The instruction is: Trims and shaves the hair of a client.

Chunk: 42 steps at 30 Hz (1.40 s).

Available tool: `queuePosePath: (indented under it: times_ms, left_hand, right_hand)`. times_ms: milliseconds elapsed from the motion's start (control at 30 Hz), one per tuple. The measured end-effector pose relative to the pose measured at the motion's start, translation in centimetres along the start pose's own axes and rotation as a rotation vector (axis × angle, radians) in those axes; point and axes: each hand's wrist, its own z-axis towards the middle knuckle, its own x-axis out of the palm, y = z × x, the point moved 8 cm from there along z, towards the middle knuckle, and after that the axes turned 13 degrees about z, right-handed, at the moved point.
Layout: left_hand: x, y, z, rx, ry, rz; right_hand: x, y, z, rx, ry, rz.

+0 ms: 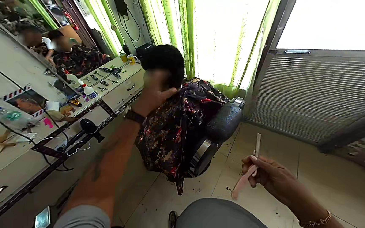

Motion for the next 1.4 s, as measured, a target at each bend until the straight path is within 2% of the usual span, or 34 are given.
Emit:
queuePosePath:
  times_ms: [100,233,400,533,633,767,867,1000,1133,1267,1400]
  left_hand:
    - [-1.2,1.6,7.1,-0.089,0.036,0.201]
    - [0.5,3.6,12.6,-0.181,0.182,0.368]
    - [2.7,6.3,15.6,-0.230,0.253,0.411]
    - [2.9,9.3,17.1,-0.227,0.221,0.324]
    - [3.3,10.5,17.8,-0.257,0.238,0.273]
    - [3.8,11.3,18.2,-0.277,0.242,0.244]
    - [3.8,11.6,17.9,-0.296,0.233,0.244]
    - [3.4,11.6,17.7,-0.308,0.230,0.272]
    - [2.8,11.3,16.7,-0.369,0.205,0.289]
    - [2.7,10.5,16.1,-0.463,0.230,0.307]
    - [3.0,9.9,15.5,-0.520,0.186,0.324]
  right_hand:
    - [-2.6,2.6,0.7,-0.036,-0.006,0.081]
    - [-5.5,6.6,3.1,-0.149,-0.065,0.114]
    - [-9.5,12.2,7.0,-0.366,-0.298,0.127]
    - [-9.6,16.5,10.4,-0.438,-0.333,0.068]
    - [-8.5,18.0,13.5,-0.432,-0.312,0.019]
    - [-5.5,17.1,18.8,-0.384,-0.183,-0.049]
    - [-3.0,15.8,22.7,-0.301,-0.034,-0.203]
    - [0.0,14.4,27.8,-0.296,0.148,-0.429]
    - [2.8,13.4,32.9,-0.267,0.262,-0.504]
    - [6.0,12.6,35.8,-0.303,0.411,-0.681]
    - [7.1,9.6,36.8,-0.319,0.507,-0.900]
